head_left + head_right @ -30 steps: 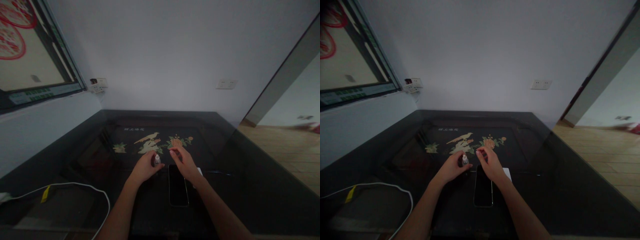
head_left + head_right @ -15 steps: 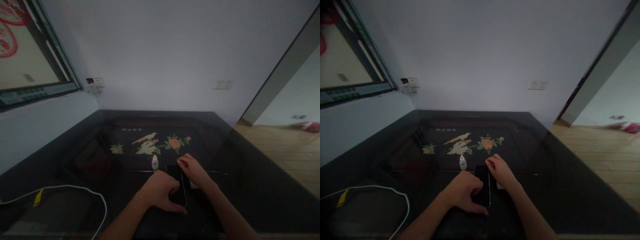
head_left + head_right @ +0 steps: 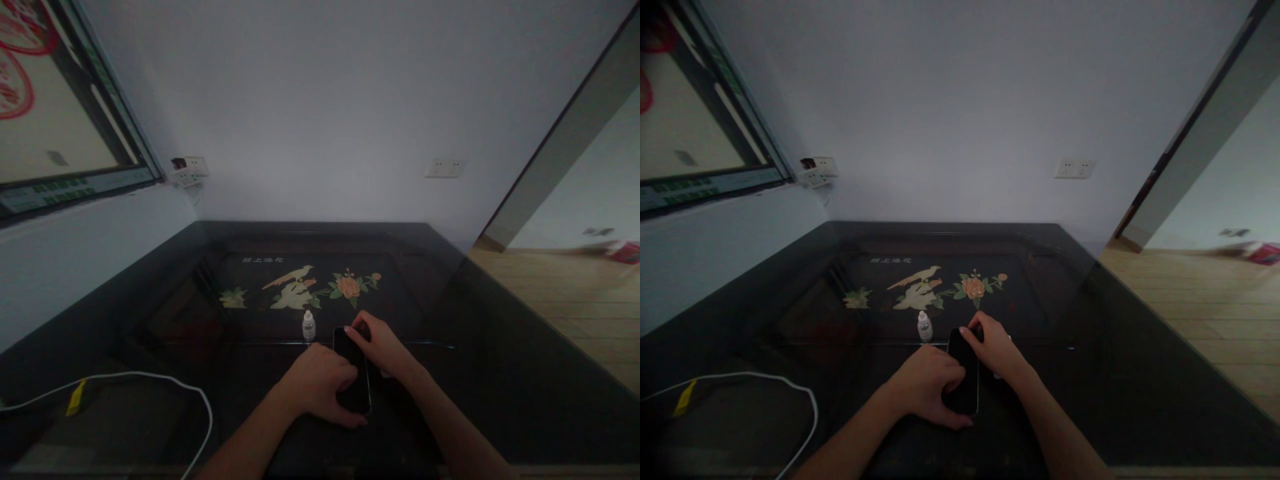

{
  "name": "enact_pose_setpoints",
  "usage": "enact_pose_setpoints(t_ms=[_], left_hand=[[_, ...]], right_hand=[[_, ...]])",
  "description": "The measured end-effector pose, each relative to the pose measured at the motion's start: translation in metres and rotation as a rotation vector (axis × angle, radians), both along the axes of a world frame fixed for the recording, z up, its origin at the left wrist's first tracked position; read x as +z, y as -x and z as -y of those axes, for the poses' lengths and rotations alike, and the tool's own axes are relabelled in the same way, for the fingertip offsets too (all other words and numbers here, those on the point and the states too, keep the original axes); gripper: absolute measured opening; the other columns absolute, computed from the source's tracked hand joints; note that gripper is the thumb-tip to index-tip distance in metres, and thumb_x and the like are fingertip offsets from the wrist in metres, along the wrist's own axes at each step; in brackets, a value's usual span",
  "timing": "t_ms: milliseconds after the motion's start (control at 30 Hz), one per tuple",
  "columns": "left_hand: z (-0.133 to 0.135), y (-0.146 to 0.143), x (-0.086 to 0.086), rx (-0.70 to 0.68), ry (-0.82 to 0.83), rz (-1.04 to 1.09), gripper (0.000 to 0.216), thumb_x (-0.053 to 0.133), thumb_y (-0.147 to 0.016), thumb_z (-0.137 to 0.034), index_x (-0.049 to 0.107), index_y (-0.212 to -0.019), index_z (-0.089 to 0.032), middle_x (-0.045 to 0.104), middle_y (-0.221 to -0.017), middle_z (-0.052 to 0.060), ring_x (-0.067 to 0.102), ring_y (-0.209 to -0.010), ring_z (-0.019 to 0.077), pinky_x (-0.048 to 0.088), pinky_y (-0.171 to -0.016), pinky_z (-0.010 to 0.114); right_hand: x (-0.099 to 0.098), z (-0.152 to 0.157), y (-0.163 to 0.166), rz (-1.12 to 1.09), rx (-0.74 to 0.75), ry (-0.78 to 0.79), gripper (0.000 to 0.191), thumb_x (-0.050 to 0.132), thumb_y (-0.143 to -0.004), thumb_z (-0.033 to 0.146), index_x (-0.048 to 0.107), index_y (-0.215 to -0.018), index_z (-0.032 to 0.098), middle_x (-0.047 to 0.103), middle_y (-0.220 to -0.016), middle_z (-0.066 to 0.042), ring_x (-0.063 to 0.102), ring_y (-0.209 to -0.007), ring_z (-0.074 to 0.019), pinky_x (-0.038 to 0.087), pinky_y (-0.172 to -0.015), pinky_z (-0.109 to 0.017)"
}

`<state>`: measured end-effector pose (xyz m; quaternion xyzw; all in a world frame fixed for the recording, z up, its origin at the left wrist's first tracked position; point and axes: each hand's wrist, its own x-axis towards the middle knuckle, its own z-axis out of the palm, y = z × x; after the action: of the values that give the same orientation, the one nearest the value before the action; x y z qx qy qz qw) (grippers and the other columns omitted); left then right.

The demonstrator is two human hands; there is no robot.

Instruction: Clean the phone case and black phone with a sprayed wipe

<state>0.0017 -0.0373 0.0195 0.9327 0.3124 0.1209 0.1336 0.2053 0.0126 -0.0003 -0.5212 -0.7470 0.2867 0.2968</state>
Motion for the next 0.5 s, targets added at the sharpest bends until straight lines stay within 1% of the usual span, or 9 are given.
enact_pose_setpoints(t_ms=[100,133,200,267,300,367,433,500], left_hand=[[0.000,0.000,-0.002,-0.021,-0.045,0.040,0.051,0.076,-0.070,-0.065,0.052,-0.064,-0.021,0.063,-0.063,-0.004,0.059,-0.058,0.0130,0.026,-0.053,0.028],[0.001,0.000,-0.004,-0.023,-0.062,0.055,0.050,0.076,-0.071,-0.064,0.052,-0.065,-0.021,0.063,-0.063,-0.004,0.059,-0.058,0.0128,0.026,-0.054,0.027],[0.001,-0.002,-0.006,-0.022,-0.091,0.083,0.046,0.075,-0.075,-0.060,0.053,-0.066,-0.021,0.063,-0.063,-0.004,0.060,-0.060,0.0129,0.026,-0.055,0.027],[0.002,-0.005,-0.009,-0.017,-0.099,0.118,0.041,0.073,-0.080,-0.055,0.054,-0.067,-0.021,0.063,-0.064,-0.004,0.061,-0.063,0.0130,0.027,-0.055,0.027],[0.003,-0.006,-0.009,-0.017,-0.090,0.144,0.040,0.072,-0.082,-0.054,0.054,-0.068,-0.021,0.063,-0.065,-0.004,0.061,-0.064,0.0129,0.028,-0.056,0.027],[0.005,-0.007,-0.008,-0.007,-0.046,0.223,0.044,0.074,-0.079,-0.059,0.054,-0.071,-0.021,0.063,-0.066,-0.004,0.060,-0.063,0.0128,0.029,-0.056,0.026],[0.006,-0.006,-0.005,0.034,0.008,0.322,0.045,0.074,-0.079,-0.061,0.053,-0.075,-0.022,0.061,-0.066,-0.004,0.057,-0.061,0.0123,0.030,-0.056,0.026],[0.007,-0.004,-0.003,0.144,0.060,0.424,0.037,0.065,-0.089,-0.055,0.051,-0.078,-0.022,0.056,-0.064,-0.005,0.053,-0.057,0.0115,0.031,-0.056,0.026]], right_hand=[[0.001,0.003,0.001,-0.134,-0.036,0.085,0.027,0.068,-0.092,0.047,0.055,-0.093,0.024,0.066,-0.074,0.002,0.062,-0.067,-0.0169,0.045,-0.061,-0.028],[0.002,0.004,0.002,-0.197,-0.041,0.118,0.029,0.070,-0.090,0.048,0.054,-0.095,0.024,0.068,-0.075,0.002,0.063,-0.067,-0.0168,0.046,-0.060,-0.028],[0.003,0.005,0.004,-0.347,-0.027,0.210,0.035,0.074,-0.086,0.048,0.053,-0.101,0.025,0.073,-0.085,0.000,0.068,-0.071,-0.0178,0.050,-0.062,-0.029],[0.005,0.005,0.004,-0.490,0.000,0.315,0.044,0.077,-0.083,0.049,0.052,-0.111,0.025,0.076,-0.094,-0.002,0.072,-0.075,-0.0199,0.056,-0.065,-0.032],[0.006,0.004,0.004,-0.542,0.007,0.359,0.049,0.078,-0.081,0.049,0.051,-0.116,0.025,0.077,-0.096,-0.003,0.073,-0.076,-0.0208,0.057,-0.065,-0.033],[0.009,0.004,0.001,-0.594,-0.008,0.418,0.056,0.080,-0.079,0.050,0.052,-0.120,0.024,0.078,-0.095,-0.004,0.074,-0.074,-0.0218,0.058,-0.063,-0.033],[0.012,0.004,-0.003,-0.608,-0.030,0.458,0.058,0.081,-0.077,0.051,0.055,-0.121,0.023,0.078,-0.096,-0.005,0.075,-0.074,-0.0223,0.058,-0.059,-0.031],[0.014,0.006,-0.007,-0.608,-0.041,0.494,0.057,0.082,-0.076,0.051,0.058,-0.120,0.023,0.079,-0.098,-0.006,0.075,-0.074,-0.0224,0.057,-0.056,-0.030]])
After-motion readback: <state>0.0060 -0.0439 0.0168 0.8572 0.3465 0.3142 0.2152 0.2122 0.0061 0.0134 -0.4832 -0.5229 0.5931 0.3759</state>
